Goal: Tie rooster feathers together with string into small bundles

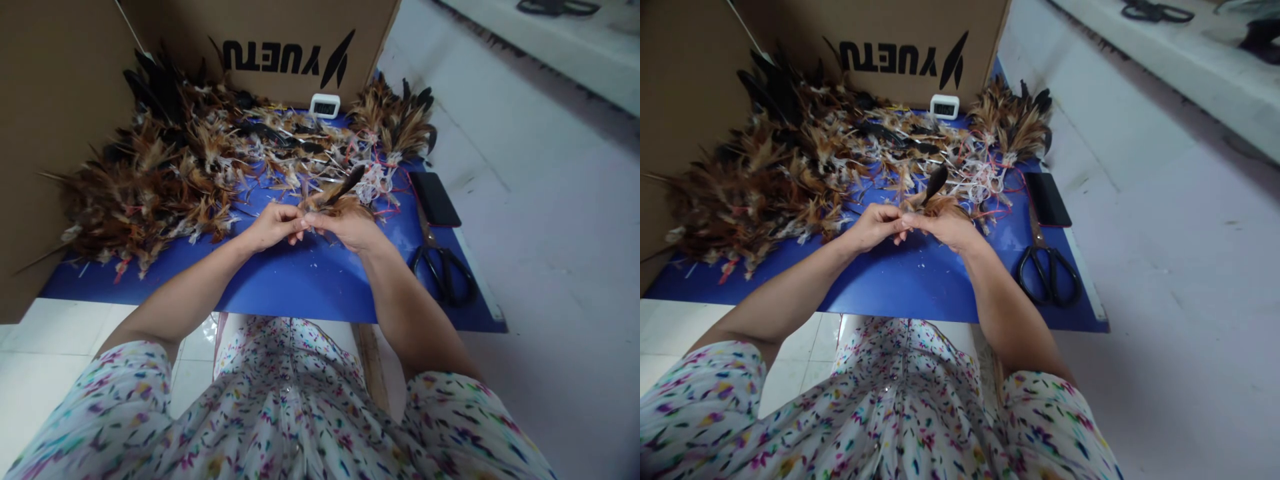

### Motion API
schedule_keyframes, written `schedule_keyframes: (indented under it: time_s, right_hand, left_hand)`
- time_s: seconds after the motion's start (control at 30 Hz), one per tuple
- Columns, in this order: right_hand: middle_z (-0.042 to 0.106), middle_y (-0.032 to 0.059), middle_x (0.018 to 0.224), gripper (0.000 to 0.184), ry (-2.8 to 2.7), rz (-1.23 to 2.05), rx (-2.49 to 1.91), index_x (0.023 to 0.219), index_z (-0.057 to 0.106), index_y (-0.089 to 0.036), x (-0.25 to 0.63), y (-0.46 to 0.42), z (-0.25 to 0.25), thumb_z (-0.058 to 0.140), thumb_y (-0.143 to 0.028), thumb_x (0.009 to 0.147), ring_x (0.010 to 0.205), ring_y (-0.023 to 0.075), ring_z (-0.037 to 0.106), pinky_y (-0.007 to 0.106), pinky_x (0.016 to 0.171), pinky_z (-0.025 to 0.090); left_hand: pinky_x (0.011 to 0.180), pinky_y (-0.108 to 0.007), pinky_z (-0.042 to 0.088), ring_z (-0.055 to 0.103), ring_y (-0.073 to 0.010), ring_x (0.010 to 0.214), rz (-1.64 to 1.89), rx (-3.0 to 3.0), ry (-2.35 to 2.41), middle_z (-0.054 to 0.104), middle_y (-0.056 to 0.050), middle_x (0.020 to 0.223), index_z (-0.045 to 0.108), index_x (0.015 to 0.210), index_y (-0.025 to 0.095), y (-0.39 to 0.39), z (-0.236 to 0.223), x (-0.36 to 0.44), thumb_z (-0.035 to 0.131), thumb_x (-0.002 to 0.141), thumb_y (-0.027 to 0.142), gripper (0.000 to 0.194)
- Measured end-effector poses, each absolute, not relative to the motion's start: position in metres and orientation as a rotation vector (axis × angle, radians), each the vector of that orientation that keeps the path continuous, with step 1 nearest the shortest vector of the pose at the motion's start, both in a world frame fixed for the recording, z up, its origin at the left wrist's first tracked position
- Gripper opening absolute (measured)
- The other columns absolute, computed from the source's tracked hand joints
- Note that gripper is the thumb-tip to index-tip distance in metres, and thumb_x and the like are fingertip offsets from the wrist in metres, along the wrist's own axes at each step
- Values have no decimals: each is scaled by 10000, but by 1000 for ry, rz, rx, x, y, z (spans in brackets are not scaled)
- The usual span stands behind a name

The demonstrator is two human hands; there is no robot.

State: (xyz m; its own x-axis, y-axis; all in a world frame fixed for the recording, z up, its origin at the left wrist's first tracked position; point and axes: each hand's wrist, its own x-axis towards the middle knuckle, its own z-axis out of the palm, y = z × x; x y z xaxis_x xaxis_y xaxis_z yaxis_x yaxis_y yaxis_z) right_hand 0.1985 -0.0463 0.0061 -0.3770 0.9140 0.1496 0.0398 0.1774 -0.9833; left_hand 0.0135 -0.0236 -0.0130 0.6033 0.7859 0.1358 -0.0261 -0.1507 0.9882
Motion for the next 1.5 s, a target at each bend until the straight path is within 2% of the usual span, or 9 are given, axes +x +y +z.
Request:
schedule_keyframes:
  time_s: [0.23,0.4,0.57,0.87,1.03,1.23,1.5]
  right_hand:
    - [675,-2,685,343,-1636,1170,-1024,753,657,-238,195,-49,12,770,-561,728,631,155,591,307,599,469]
    - [664,-7,700,339,-1654,1077,-1029,725,642,-249,198,-47,7,772,-562,734,658,158,590,325,670,502]
    - [674,0,744,348,-1702,1125,-983,784,643,-238,199,-43,1,740,-572,765,725,172,617,333,728,509]
    - [644,4,707,368,-1736,1050,-1084,711,639,-228,201,-44,2,682,-578,814,703,164,578,310,663,461]
    - [641,9,653,431,-1709,1065,-1084,627,621,-224,198,-48,11,693,-623,775,645,160,565,323,661,458]
    - [667,9,675,398,-1671,1071,-1033,639,631,-228,198,-50,14,713,-593,777,641,153,574,324,678,464]
    - [603,-2,604,471,-1653,1156,-1049,594,615,-226,196,-50,14,700,-661,751,587,138,524,305,591,428]
  left_hand:
    - [449,-176,443,541,-53,431,821,1629,703,617,2,554,633,649,120,-23,-15,15,754,705,658,555]
    - [448,-161,427,536,-44,434,816,1635,715,616,6,554,614,634,122,-24,-14,15,749,710,660,560]
    - [444,-165,424,537,-50,436,804,1614,719,614,4,546,611,625,121,-25,-13,16,761,679,675,576]
    - [458,-174,442,550,-53,439,780,1444,686,632,8,566,637,679,116,-27,-12,17,824,665,585,505]
    - [482,-181,481,586,-63,471,686,1244,609,662,5,622,660,773,109,-25,-12,15,867,651,512,469]
    - [483,-181,511,609,-70,495,630,1066,569,686,-9,660,663,811,104,-25,-13,14,873,673,458,434]
    - [488,-171,529,624,-74,500,635,1045,552,689,-8,642,670,792,103,-24,-14,15,895,636,454,445]
